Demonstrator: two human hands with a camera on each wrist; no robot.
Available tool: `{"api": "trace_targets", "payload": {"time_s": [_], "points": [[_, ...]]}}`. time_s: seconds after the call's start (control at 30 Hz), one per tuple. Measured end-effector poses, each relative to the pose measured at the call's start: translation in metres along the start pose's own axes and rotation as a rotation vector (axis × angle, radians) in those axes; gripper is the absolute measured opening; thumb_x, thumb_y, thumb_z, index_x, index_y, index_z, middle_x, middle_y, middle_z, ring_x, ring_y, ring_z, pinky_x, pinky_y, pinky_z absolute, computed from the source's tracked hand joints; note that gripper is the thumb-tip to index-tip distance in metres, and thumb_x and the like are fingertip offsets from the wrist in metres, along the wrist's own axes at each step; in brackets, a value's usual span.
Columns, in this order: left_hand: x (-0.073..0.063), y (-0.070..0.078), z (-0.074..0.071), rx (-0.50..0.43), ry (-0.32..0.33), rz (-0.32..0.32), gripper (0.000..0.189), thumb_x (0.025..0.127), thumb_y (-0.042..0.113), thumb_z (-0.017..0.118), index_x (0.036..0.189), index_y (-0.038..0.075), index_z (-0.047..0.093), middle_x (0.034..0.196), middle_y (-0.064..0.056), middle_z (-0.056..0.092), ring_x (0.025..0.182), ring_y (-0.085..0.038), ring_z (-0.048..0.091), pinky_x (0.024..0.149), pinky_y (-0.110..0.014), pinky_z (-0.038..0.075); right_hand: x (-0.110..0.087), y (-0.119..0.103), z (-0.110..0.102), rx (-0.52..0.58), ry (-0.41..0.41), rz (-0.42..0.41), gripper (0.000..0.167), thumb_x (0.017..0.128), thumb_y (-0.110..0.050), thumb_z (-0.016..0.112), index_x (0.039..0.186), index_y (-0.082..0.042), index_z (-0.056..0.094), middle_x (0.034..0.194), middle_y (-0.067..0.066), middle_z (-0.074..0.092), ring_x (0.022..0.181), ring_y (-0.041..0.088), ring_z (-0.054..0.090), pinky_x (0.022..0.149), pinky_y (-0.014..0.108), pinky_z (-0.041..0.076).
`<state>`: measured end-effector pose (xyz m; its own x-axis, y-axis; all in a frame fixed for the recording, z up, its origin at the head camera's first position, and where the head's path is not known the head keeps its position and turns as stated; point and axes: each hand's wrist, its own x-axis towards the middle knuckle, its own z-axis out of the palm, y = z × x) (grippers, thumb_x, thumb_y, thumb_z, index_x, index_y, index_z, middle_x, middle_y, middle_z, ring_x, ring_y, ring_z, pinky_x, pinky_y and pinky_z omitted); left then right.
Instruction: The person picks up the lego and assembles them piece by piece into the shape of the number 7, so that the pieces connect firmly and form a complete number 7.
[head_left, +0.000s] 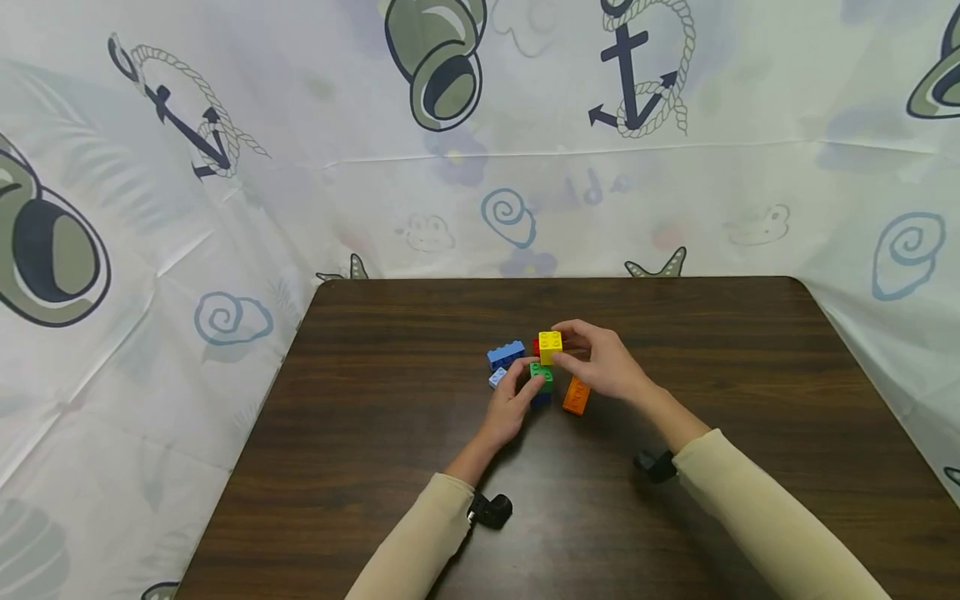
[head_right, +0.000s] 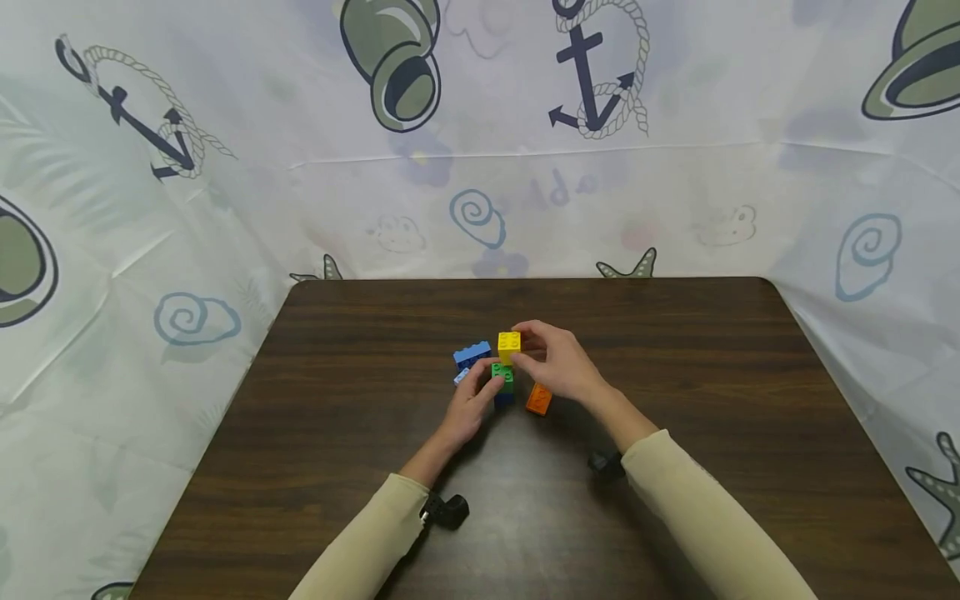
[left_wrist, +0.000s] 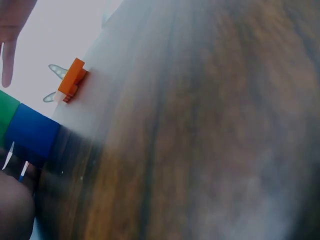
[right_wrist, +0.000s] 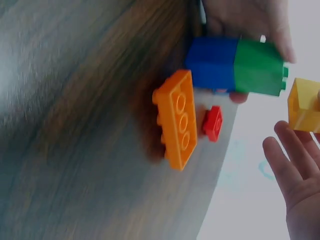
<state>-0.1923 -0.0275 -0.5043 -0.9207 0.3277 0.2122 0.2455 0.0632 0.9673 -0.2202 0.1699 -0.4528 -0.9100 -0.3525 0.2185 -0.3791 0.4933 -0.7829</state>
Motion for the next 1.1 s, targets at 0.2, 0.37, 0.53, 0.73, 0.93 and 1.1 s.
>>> {"api": "trace_targets", "payload": {"time_s": [0.2, 0.37, 0.53, 0.73, 0.93, 1.1], "points": [[0.000, -0.001, -0.003, -0.012, -0.068, 0.001, 0.031, 0.103, 0.010, 0.050, 0.132, -0.002, 0.048, 0.123, -0.016, 0.059, 0.105, -0.019, 0.055, 0.091, -0.032, 0.046, -0.003, -0.009, 0.006, 0.028, -0.047, -0.016, 0.038, 0.091, -0.013, 0.072, 0.126, -0.006, 0.059, 0.119, 0.012, 0.064, 0.106, 0.028, 0.064, 0.088, 0.048, 0.052], [0.001, -0.001, -0.005, -0.016, -0.096, -0.009, 0.033, 0.103, 0.012, 0.050, 0.133, -0.001, 0.047, 0.128, -0.016, 0.057, 0.111, -0.021, 0.053, 0.099, -0.035, 0.043, -0.005, -0.008, 0.009, 0.024, -0.059, -0.023, 0.038, 0.090, -0.014, 0.073, 0.125, -0.007, 0.060, 0.118, 0.010, 0.065, 0.105, 0.025, 0.065, 0.088, 0.047, 0.053], [0.001, -0.001, -0.006, 0.007, -0.114, -0.012, 0.035, 0.104, 0.013, 0.050, 0.135, -0.002, 0.045, 0.131, -0.017, 0.054, 0.116, -0.023, 0.051, 0.104, -0.039, 0.040, -0.007, -0.005, 0.011, 0.023, -0.058, -0.027, 0.039, 0.089, -0.013, 0.074, 0.125, -0.007, 0.060, 0.119, 0.009, 0.065, 0.105, 0.024, 0.065, 0.087, 0.044, 0.053], [0.001, -0.001, -0.007, 0.036, -0.129, -0.020, 0.036, 0.104, 0.015, 0.049, 0.136, -0.001, 0.044, 0.133, -0.017, 0.053, 0.119, -0.024, 0.049, 0.105, -0.042, 0.038, -0.009, -0.002, 0.012, 0.020, -0.068, -0.065, 0.046, 0.090, -0.009, 0.072, 0.133, -0.003, 0.057, 0.124, 0.010, 0.063, 0.106, 0.025, 0.065, 0.084, 0.047, 0.054], [-0.002, 0.000, -0.006, 0.075, -0.129, -0.007, 0.037, 0.103, 0.011, 0.051, 0.137, -0.001, 0.042, 0.134, -0.018, 0.052, 0.125, -0.029, 0.045, 0.110, -0.050, 0.029, -0.012, -0.003, 0.012, -0.019, -0.068, -0.087, 0.049, 0.088, -0.010, 0.074, 0.134, -0.005, 0.058, 0.115, 0.008, 0.063, 0.104, 0.027, 0.066, 0.083, 0.049, 0.054], [0.000, -0.001, -0.007, 0.079, -0.145, -0.001, 0.037, 0.103, 0.009, 0.050, 0.137, 0.000, 0.041, 0.136, -0.017, 0.050, 0.126, -0.028, 0.044, 0.110, -0.048, 0.029, -0.012, -0.003, 0.011, -0.066, -0.066, -0.111, 0.050, 0.088, -0.011, 0.075, 0.134, -0.003, 0.058, 0.115, 0.007, 0.064, 0.103, 0.025, 0.067, 0.081, 0.046, 0.055]]}}
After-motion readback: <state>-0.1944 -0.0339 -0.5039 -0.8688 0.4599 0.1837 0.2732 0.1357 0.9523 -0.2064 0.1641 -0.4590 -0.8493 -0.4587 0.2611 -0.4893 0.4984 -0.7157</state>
